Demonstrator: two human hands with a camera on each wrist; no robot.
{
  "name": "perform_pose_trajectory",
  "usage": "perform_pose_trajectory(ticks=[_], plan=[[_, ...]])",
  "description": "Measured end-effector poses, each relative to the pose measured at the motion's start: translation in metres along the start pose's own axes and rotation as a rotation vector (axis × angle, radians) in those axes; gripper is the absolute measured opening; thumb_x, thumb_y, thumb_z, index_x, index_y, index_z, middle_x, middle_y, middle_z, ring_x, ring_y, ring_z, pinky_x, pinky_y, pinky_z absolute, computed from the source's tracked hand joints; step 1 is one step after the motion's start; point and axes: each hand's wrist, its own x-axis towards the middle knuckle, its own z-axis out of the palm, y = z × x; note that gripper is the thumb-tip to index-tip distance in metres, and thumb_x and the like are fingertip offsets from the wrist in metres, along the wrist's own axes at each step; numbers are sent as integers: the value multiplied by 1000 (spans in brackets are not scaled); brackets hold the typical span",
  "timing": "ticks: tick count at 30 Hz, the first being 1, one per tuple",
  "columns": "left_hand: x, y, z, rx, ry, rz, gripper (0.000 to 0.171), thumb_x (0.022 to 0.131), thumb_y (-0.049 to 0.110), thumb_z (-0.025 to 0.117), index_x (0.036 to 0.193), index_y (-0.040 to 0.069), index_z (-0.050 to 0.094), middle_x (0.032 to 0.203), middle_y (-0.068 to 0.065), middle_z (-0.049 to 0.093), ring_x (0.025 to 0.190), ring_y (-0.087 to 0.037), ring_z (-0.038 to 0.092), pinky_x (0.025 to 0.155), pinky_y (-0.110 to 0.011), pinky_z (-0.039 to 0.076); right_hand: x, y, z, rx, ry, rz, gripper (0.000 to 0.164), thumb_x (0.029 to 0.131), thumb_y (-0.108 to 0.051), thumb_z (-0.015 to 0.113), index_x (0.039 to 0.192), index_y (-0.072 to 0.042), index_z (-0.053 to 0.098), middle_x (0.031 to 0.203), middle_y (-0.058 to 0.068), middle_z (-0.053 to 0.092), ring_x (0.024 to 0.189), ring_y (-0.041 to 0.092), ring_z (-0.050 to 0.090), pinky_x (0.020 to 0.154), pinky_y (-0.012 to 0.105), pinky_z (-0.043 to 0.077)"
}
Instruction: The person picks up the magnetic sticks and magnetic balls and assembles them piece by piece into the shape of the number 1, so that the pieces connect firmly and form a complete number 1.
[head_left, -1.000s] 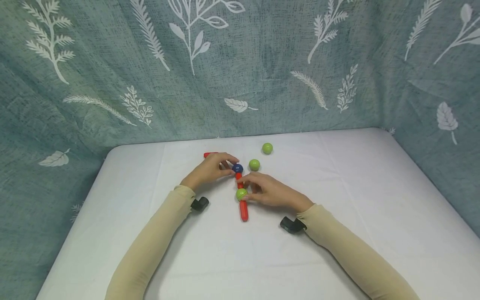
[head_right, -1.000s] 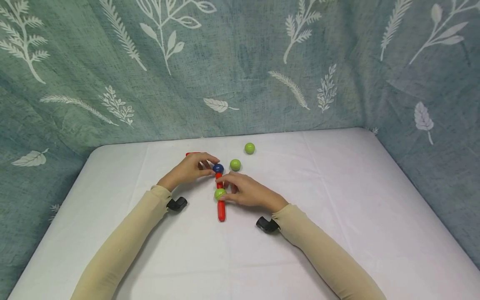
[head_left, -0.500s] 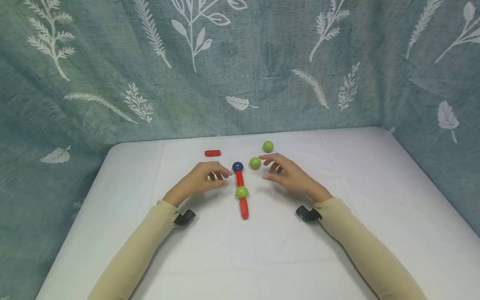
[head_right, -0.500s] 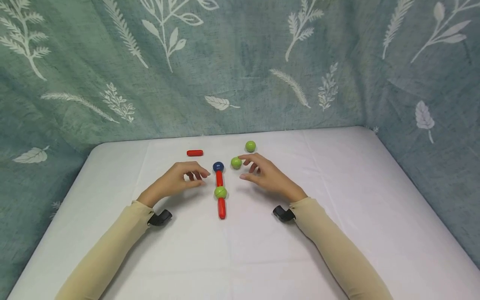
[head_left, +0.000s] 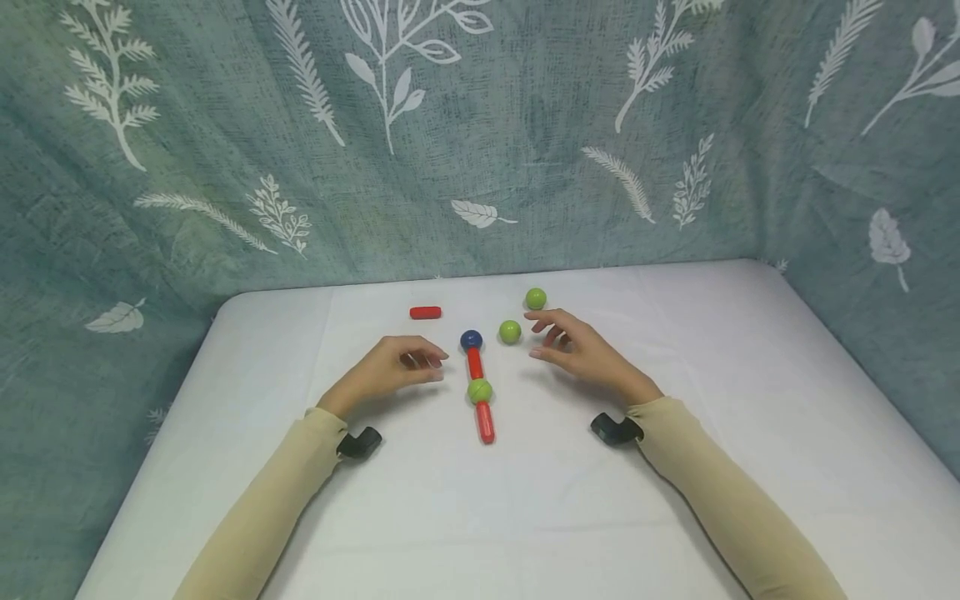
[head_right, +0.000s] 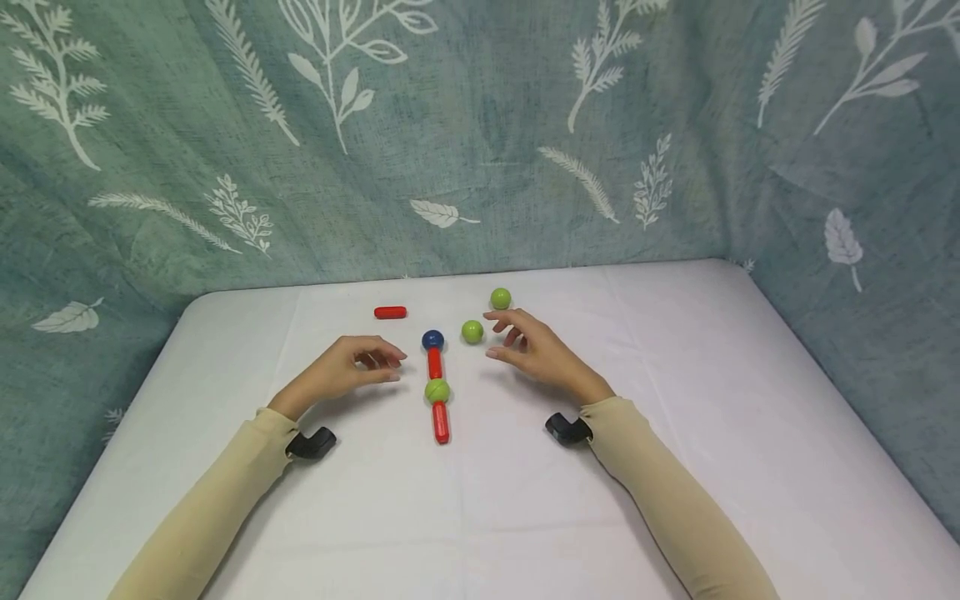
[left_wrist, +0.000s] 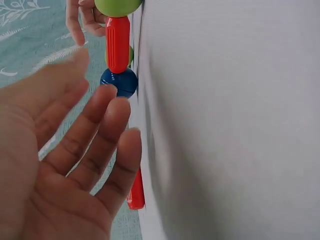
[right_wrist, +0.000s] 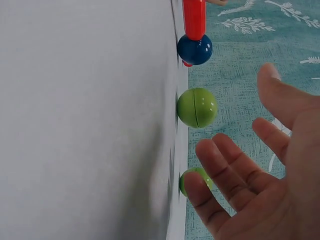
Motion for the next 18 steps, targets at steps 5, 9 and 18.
perform_pose_trajectory(ticks=[5,9,18], plan=[[2,4,7,-35,-63,67,35,83,20,79,116,11,72,103,-4,72,88,-14,65,81,-33,56,0,1,1,-1,-6,13,56,91,-20,71,141,-8,49,120,13,60,95,20,60,85,42,50],[5,8,12,-29,-98,113,35,83,21,79,116,13,72,102,-3,71,89,-12,66,81,-31,56,0,0,0,6,-10,25,55,91,-21,71,140,-9,49,121,13,60,96,22,60,86,44,50],[8,28,25,53,-129,130,33,85,12,77,116,20,72,103,1,64,90,-11,60,79,-28,54,12,3,-2,-50,-18,4,50,91,-17,70,137,-7,53,116,12,61,93,20,61,84,40,51]])
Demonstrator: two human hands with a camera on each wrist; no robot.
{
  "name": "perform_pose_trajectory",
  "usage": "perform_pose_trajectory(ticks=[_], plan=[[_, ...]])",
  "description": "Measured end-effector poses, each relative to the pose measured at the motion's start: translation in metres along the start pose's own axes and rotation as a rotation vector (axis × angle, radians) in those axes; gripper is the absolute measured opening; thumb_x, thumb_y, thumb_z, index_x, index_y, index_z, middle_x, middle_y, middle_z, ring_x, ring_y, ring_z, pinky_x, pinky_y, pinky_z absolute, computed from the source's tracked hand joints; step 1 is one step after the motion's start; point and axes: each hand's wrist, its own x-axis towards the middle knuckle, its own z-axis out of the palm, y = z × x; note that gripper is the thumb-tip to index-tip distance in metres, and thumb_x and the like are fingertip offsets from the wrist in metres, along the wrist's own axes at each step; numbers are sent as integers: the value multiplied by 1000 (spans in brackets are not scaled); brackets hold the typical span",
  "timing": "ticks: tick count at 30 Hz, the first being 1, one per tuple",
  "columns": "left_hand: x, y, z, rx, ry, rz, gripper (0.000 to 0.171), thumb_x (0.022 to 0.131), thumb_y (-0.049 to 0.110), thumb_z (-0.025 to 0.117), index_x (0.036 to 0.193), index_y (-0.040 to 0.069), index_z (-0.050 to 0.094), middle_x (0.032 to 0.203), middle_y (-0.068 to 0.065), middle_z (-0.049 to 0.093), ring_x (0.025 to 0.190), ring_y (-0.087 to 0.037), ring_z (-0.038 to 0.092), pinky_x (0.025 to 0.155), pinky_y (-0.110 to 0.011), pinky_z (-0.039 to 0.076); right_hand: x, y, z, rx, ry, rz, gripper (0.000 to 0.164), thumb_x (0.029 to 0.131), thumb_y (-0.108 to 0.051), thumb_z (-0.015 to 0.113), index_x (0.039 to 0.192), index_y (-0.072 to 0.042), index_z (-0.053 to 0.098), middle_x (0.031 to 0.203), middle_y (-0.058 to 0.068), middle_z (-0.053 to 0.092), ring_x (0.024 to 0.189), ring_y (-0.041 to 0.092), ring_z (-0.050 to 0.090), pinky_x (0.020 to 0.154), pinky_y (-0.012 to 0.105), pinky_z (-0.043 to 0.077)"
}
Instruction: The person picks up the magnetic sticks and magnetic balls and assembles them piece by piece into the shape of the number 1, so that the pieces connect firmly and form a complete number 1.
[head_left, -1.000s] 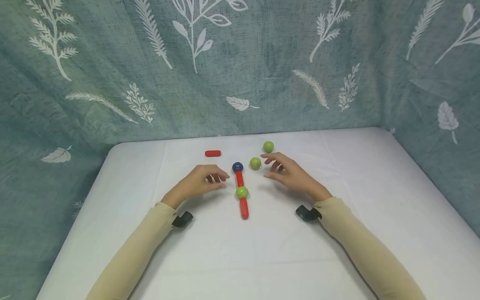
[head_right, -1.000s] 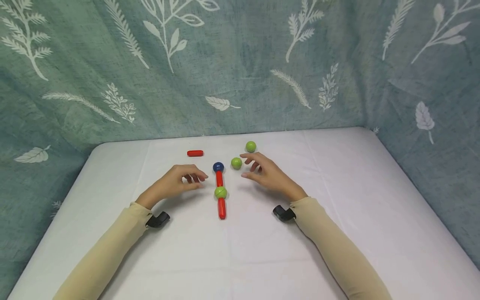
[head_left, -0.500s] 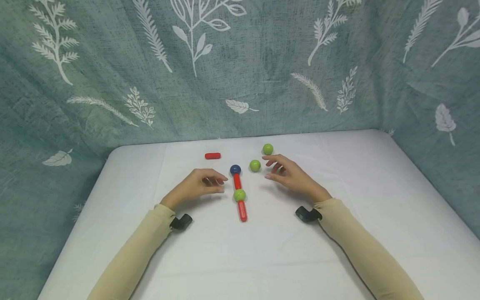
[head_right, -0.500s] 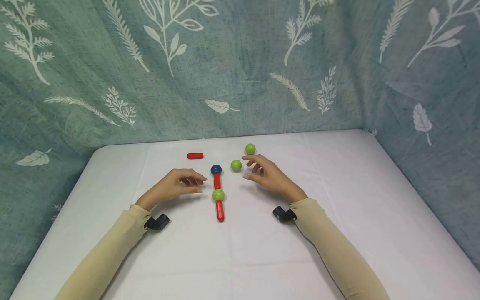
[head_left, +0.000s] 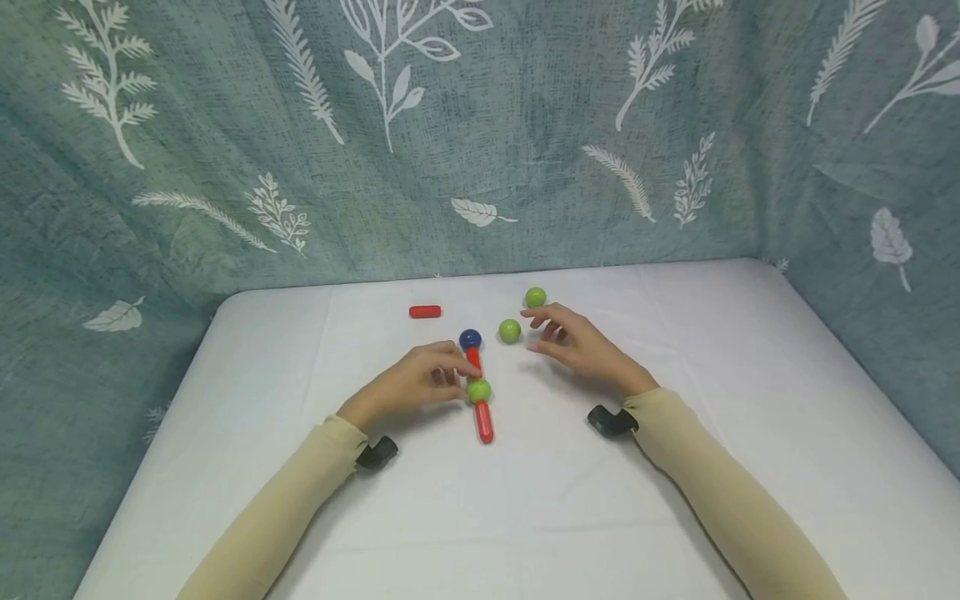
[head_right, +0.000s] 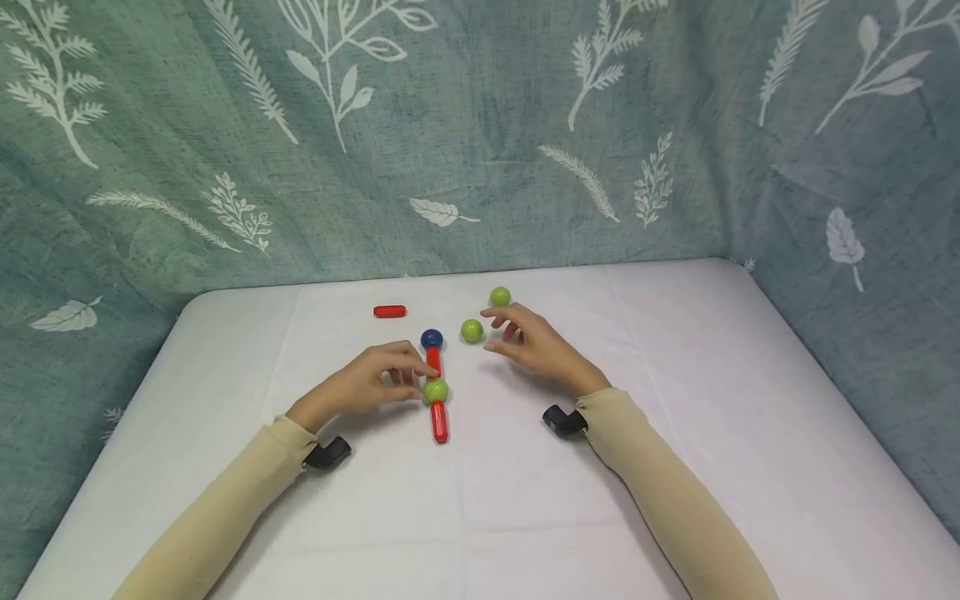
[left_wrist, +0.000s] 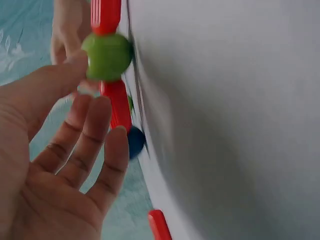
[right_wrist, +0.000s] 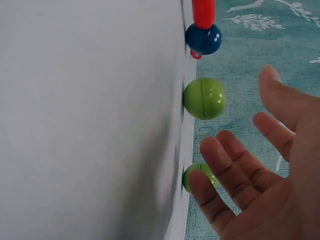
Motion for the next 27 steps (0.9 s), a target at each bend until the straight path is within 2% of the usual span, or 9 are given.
perform_pose_trajectory(ticks=[6,9,21,27], plan=[[0,18,8,165,-41,43,32,86,8,75,116,18,72,110,7,59,98,-11,59,88,-27,52,19,2,1,-24,-52,1,48,92,-16,69,137,-9,54,114,12,60,90,20,60,79,37,51],[-1,22,10,211,-59,65,31,86,7,74,116,17,72,115,8,58,101,-11,60,91,-26,51,24,4,2,-21,-75,0,47,92,-14,69,137,-8,54,112,13,59,87,21,59,77,36,50],[2,20,13,332,-21,116,40,83,10,79,121,18,70,112,7,57,91,-10,61,82,-22,52,33,9,8,-46,-115,54,46,93,-17,68,137,-15,56,108,9,58,80,17,56,74,32,48],[5,16,15,296,-20,106,36,83,13,79,118,17,72,109,8,58,92,-9,60,84,-22,52,34,10,10,-44,-126,60,43,94,-19,67,135,-15,58,108,9,59,79,17,55,72,32,48]])
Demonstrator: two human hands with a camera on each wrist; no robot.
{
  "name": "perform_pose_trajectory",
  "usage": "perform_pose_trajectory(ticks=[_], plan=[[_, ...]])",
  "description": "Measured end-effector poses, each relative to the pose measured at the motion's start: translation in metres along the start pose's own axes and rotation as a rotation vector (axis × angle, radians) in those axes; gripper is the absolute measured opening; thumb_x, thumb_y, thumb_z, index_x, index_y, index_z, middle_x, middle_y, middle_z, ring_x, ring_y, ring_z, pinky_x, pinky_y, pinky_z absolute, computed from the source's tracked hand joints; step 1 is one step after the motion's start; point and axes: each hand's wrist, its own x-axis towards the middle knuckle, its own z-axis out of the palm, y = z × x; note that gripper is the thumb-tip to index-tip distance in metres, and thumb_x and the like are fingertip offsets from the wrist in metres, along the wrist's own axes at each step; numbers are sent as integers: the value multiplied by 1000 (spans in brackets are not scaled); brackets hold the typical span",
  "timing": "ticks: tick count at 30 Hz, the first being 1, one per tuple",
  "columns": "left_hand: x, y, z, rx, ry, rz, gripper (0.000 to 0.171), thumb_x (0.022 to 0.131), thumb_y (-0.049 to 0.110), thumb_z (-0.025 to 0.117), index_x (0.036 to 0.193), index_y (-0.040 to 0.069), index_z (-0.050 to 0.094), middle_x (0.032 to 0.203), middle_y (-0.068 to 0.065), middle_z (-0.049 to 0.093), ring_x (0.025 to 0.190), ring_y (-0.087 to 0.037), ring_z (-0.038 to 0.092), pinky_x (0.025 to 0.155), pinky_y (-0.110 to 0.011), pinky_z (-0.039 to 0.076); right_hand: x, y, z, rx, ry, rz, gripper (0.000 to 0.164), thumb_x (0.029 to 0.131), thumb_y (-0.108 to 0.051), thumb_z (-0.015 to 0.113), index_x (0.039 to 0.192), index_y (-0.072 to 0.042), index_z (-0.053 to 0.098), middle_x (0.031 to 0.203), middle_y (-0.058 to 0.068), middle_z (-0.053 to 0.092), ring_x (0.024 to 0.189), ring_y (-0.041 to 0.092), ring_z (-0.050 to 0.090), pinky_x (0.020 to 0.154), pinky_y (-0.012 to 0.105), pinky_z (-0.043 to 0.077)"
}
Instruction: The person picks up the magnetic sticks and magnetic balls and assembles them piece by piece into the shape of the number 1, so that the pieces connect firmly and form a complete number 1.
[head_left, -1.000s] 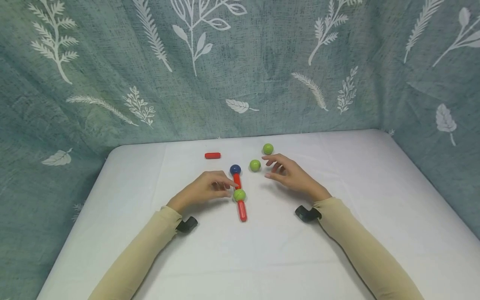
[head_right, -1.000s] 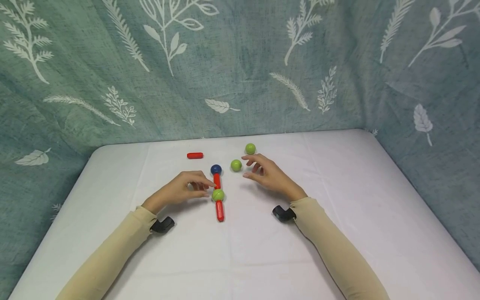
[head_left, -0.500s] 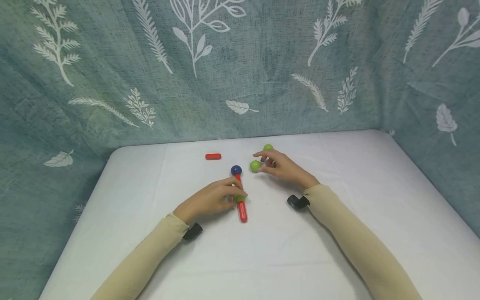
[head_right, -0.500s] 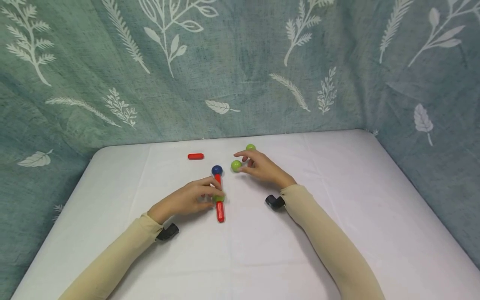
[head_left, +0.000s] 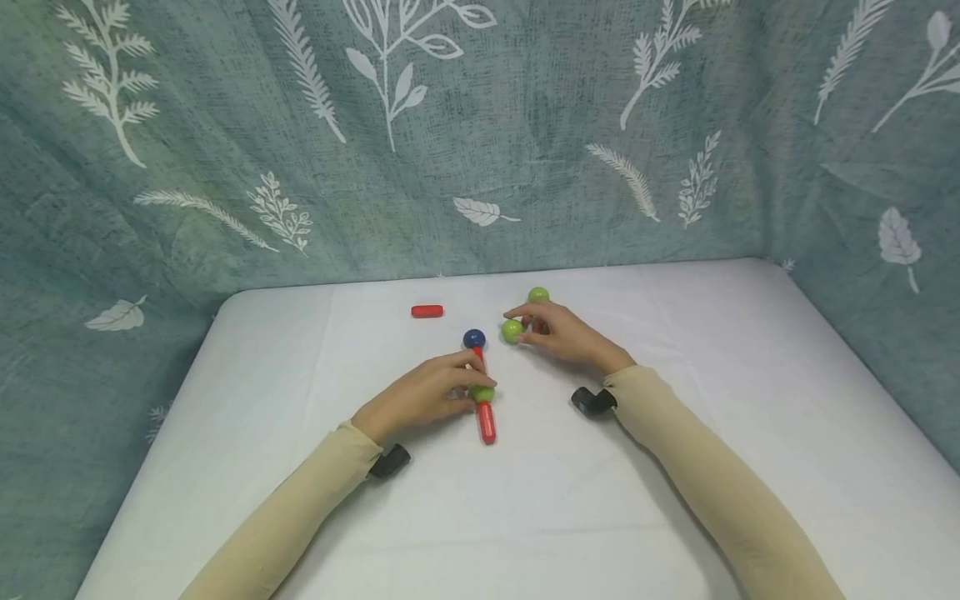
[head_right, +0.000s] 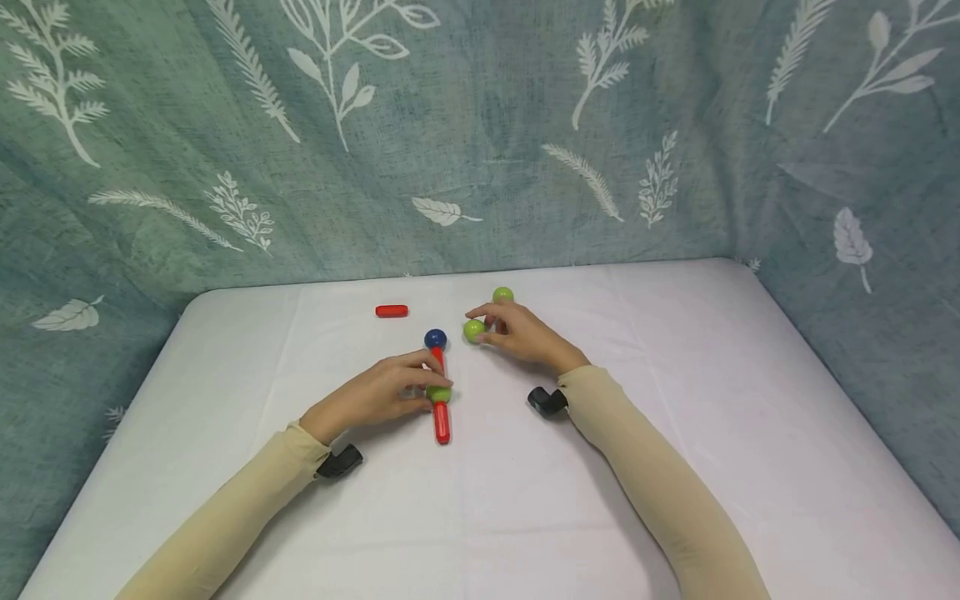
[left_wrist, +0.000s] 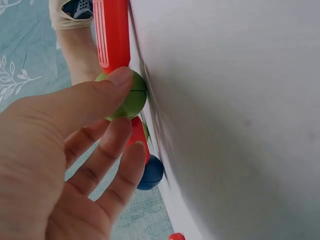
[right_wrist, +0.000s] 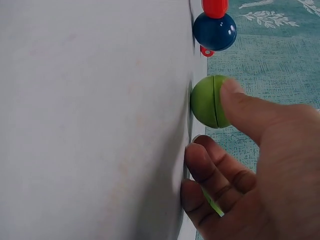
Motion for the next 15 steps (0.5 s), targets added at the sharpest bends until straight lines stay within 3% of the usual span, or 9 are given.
perform_pose_trajectory(ticks=[6,15], plan=[[1,-4,2,-97,25,5,33,81,10,80,113,14,73,106,5,59,90,-11,60,82,-25,54,1,-2,-1,-7,-4,6,42,93,-19,68,134,-14,59,107,8,60,79,17,53,72,31,46],[1,-7,2,-119,20,1,37,82,9,79,118,8,71,111,1,58,92,-11,60,83,-25,54,1,-2,0,-4,5,17,40,93,-18,68,131,-13,60,105,7,60,80,18,54,73,32,47]])
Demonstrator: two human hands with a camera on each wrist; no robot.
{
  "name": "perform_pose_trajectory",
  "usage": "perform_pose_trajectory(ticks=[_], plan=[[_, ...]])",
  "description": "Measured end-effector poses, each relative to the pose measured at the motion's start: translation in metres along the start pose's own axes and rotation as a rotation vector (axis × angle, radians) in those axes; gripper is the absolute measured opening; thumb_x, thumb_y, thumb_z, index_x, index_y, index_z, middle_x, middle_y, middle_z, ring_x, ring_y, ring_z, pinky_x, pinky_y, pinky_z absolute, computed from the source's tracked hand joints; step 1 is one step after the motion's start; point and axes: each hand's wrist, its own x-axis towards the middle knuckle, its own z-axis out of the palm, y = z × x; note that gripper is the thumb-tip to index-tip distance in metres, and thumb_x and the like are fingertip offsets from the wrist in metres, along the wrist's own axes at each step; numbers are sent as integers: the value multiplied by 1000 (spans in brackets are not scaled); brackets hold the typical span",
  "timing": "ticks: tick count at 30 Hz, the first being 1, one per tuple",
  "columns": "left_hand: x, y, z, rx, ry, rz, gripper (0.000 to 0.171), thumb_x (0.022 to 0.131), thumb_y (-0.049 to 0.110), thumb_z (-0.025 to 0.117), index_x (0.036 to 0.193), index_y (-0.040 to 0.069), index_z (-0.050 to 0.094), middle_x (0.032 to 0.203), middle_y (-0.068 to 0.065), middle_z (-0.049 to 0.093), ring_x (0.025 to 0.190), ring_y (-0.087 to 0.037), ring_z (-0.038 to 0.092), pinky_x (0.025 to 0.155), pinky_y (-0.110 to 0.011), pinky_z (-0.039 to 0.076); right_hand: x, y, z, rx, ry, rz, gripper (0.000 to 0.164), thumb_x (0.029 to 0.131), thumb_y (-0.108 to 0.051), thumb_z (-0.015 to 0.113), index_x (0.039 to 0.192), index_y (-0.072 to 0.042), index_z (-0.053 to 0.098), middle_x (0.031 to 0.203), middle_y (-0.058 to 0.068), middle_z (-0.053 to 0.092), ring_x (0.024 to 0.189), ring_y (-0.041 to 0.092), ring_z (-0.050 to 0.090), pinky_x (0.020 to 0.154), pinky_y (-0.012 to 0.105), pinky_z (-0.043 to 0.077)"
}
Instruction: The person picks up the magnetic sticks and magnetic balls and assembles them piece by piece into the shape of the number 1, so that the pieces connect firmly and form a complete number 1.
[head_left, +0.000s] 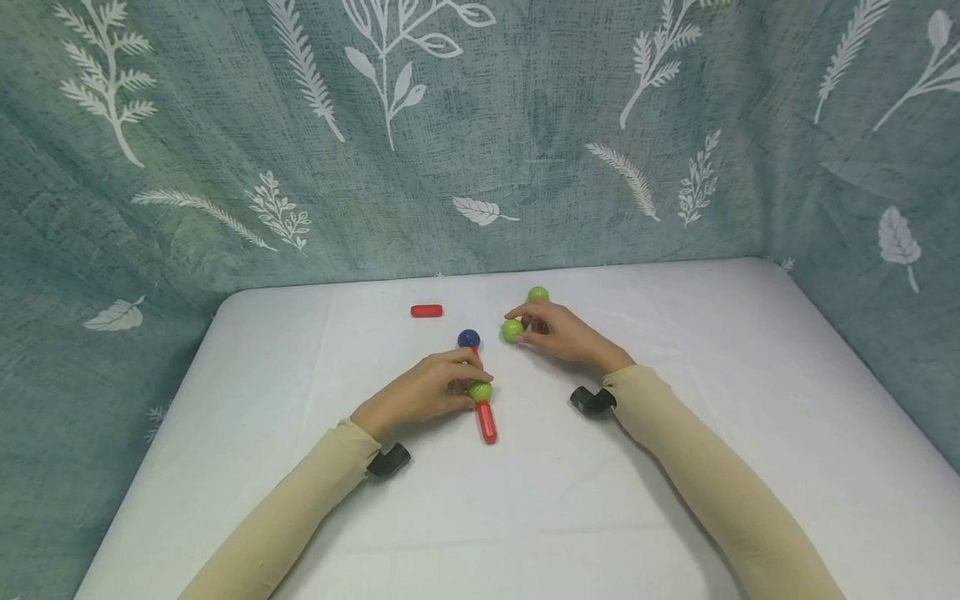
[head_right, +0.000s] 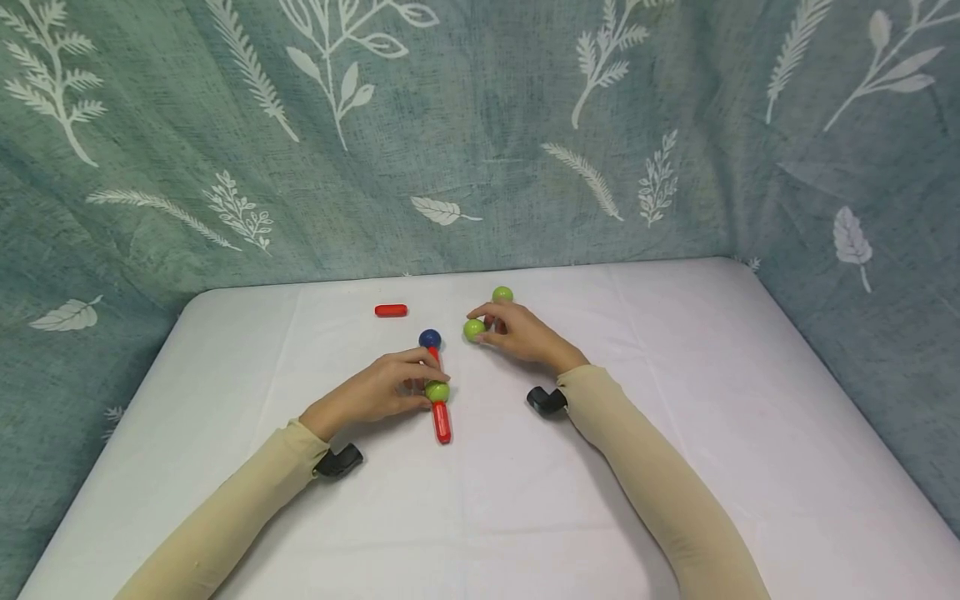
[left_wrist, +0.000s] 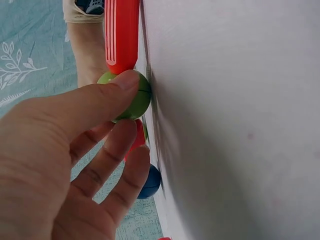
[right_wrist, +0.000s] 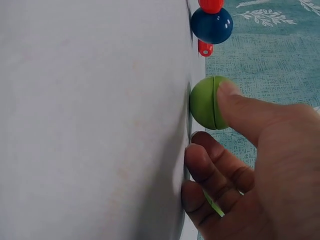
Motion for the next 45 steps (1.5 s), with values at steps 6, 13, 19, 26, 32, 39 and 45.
perform_pose_trajectory(ticks=[6,13,19,26,32,39,45], plan=[[-1,-4,1,-34,6,-36,36,82,12,79,117,13,72,105,1,54,94,-12,59,82,-26,53,-2,1,0,-5,13,-3,38,92,-15,68,130,-13,61,105,7,62,83,17,56,75,32,48],[-1,-7,0,-32,-16,-74,45,84,16,78,127,17,66,104,2,56,91,-16,58,80,-27,53,-7,0,0,19,17,5,37,91,-13,70,127,-13,63,104,7,62,81,18,55,74,32,48],[1,-8,1,-38,-53,-105,43,84,19,79,125,19,68,98,6,57,88,-15,58,78,-26,52,-10,-1,1,17,2,0,39,89,-14,73,126,-12,63,104,7,63,82,17,55,75,32,48],[4,-12,4,-79,-67,-138,43,81,21,81,123,20,69,96,7,59,86,-14,58,77,-26,52,-16,-3,3,-14,-17,-34,41,87,-17,76,125,-10,65,101,4,62,81,15,53,73,29,47],[3,-13,3,-87,-59,-137,43,81,22,80,123,20,69,95,7,59,85,-10,57,77,-25,53,-29,-7,5,-43,-72,-81,38,91,-15,70,128,-9,64,100,1,60,83,14,50,73,27,45],[4,-17,1,-143,-38,-130,43,82,20,79,124,18,69,95,5,60,85,-11,57,77,-24,52,-49,-18,7,17,-99,-145,32,93,-14,68,123,-16,60,107,-2,64,85,14,53,77,29,47],[5,-21,0,-145,-30,-133,45,83,19,79,126,18,68,95,4,60,84,-9,58,77,-23,52,-69,-25,14,34,-133,-203,29,91,-13,70,119,-17,62,107,-8,64,89,12,56,80,28,50]])
